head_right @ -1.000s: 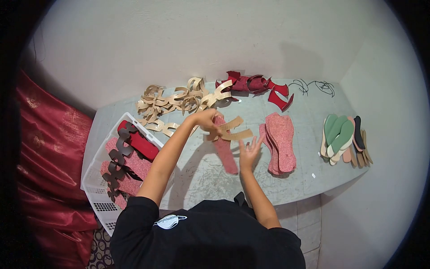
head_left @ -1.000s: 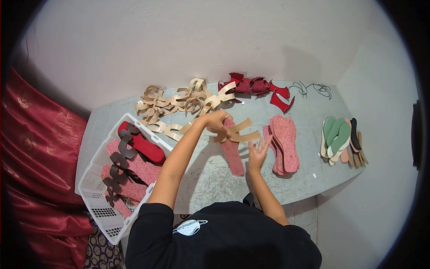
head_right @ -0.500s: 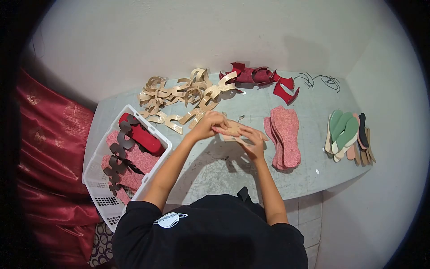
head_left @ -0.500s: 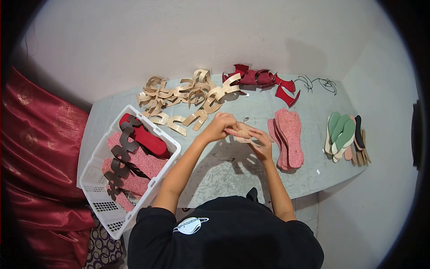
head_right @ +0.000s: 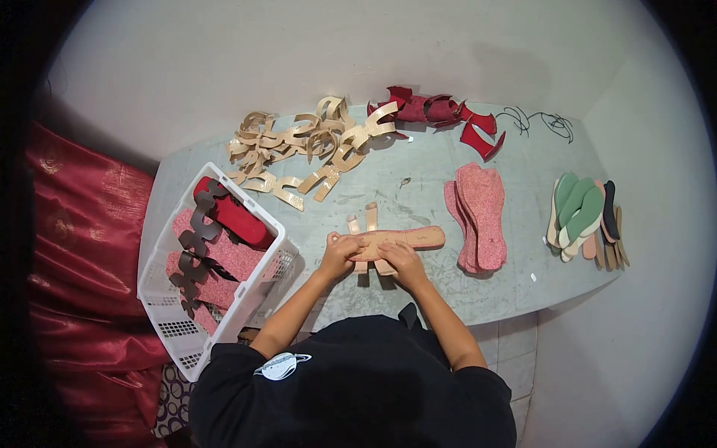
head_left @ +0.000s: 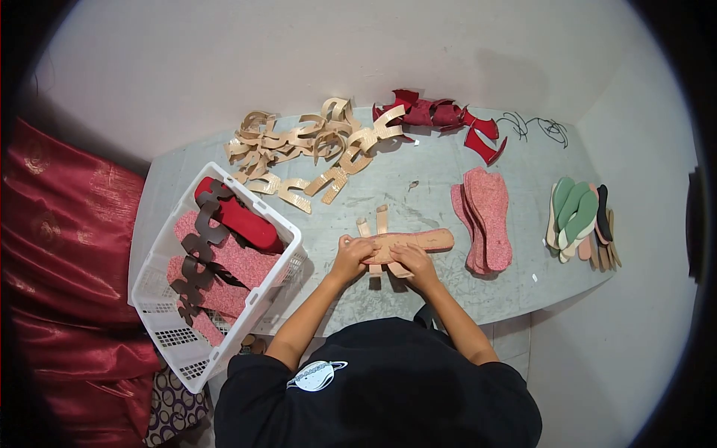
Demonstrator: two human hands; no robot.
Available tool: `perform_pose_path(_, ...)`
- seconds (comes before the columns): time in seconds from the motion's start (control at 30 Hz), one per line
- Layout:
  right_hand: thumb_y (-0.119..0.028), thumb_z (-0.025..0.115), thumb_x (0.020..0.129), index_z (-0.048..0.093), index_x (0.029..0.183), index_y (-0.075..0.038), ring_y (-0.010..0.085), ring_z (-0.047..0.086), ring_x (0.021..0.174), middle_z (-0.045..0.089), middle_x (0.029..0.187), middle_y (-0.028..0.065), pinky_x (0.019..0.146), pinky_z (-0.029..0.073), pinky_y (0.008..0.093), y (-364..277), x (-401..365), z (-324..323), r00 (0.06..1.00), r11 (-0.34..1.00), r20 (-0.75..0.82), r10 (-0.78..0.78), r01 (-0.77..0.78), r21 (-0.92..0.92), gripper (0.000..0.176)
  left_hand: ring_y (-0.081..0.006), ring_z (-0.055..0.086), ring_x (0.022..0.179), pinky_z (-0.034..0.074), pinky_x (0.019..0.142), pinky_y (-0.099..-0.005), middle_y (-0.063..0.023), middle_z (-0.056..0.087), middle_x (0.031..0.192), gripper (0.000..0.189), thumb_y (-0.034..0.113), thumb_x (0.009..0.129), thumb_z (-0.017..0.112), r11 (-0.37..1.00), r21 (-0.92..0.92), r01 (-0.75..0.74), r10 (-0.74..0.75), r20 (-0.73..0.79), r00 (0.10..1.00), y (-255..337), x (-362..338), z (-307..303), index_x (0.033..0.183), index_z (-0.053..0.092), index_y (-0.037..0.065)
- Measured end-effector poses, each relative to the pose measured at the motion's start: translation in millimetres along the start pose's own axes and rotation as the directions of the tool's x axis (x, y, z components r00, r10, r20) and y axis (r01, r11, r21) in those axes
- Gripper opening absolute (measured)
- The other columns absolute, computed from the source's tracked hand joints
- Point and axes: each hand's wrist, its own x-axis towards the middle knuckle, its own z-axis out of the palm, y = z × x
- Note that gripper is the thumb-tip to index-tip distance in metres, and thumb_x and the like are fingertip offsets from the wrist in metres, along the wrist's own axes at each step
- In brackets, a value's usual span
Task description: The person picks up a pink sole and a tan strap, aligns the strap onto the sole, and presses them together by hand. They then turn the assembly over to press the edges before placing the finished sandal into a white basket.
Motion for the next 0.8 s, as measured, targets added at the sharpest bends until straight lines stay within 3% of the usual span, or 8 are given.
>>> perform_pose_path(0.23, -0.005, 0.060, 0.076, 0.063, 0.099, -0.005, 0.0248, 0.056, 0.109, 0.062, 0.110, 0.0098, 0.096, 0.039, 0.0428, -2, -8, 10, 0.998, 0.999, 0.028, 0.049, -0.049, 0.012, 0.023, -0.0152, 0.056, 0.107, 0.030, 0.089, -0.0399, 0.0017, 0.065, 0.105, 0.018, 0.008, 0.073, 0.064, 0.998, 0.058, -0.012, 0.009, 0.043, 0.999, -5, -17, 4, 0.091, 0.061, 0.011)
perform_pose_path(0.4, -0.005, 0.061, 0.076, 0.063, 0.098, -0.005, 0.0241, 0.056, 0.109, 0.062, 0.110, 0.0088, 0.097, 0.038, 0.0425, -1, -10, 13, 0.999, 0.999, 0.033, 0.041, -0.041, -0.002, 0.022, -0.0180, 0.054, 0.111, 0.026, 0.101, -0.0460, -0.0011, 0.059, 0.118, 0.029, 0.008, 0.069, 0.064, 1.000, -0.029, -0.010, 0.014, 0.123, 0.992, 0, -23, -6, 0.098, 0.060, 0.010)
perform_pose_path(0.53, -0.005, 0.061, 0.075, 0.063, 0.098, -0.005, 0.0251, 0.054, 0.111, 0.061, 0.111, 0.0096, 0.098, 0.037, 0.0431, -2, -10, 12, 0.996, 0.998, 0.063, 0.063, -0.063, -0.001, 0.023, -0.0189, 0.049, 0.119, 0.022, 0.104, -0.0501, -0.0003, 0.057, 0.122, 0.039, 0.017, 0.068, 0.067, 0.999, -0.038, 0.024, -0.015, 0.225, 0.974, 8, -19, -21, 0.105, 0.060, 0.011)
perform_pose_path(0.8, -0.006, 0.059, 0.077, 0.063, 0.104, -0.007, 0.0263, 0.053, 0.112, 0.060, 0.113, 0.0102, 0.100, 0.036, 0.0435, -7, 0, -1, 0.963, 0.988, 0.225, 0.151, -0.157, 0.007, 0.027, -0.0195, 0.048, 0.121, 0.022, 0.103, -0.0498, -0.0006, 0.057, 0.123, 0.039, 0.033, 0.074, 0.070, 0.999, -0.010, 0.042, -0.039, 0.185, 0.982, 8, -24, -11, 0.104, 0.061, 0.011)
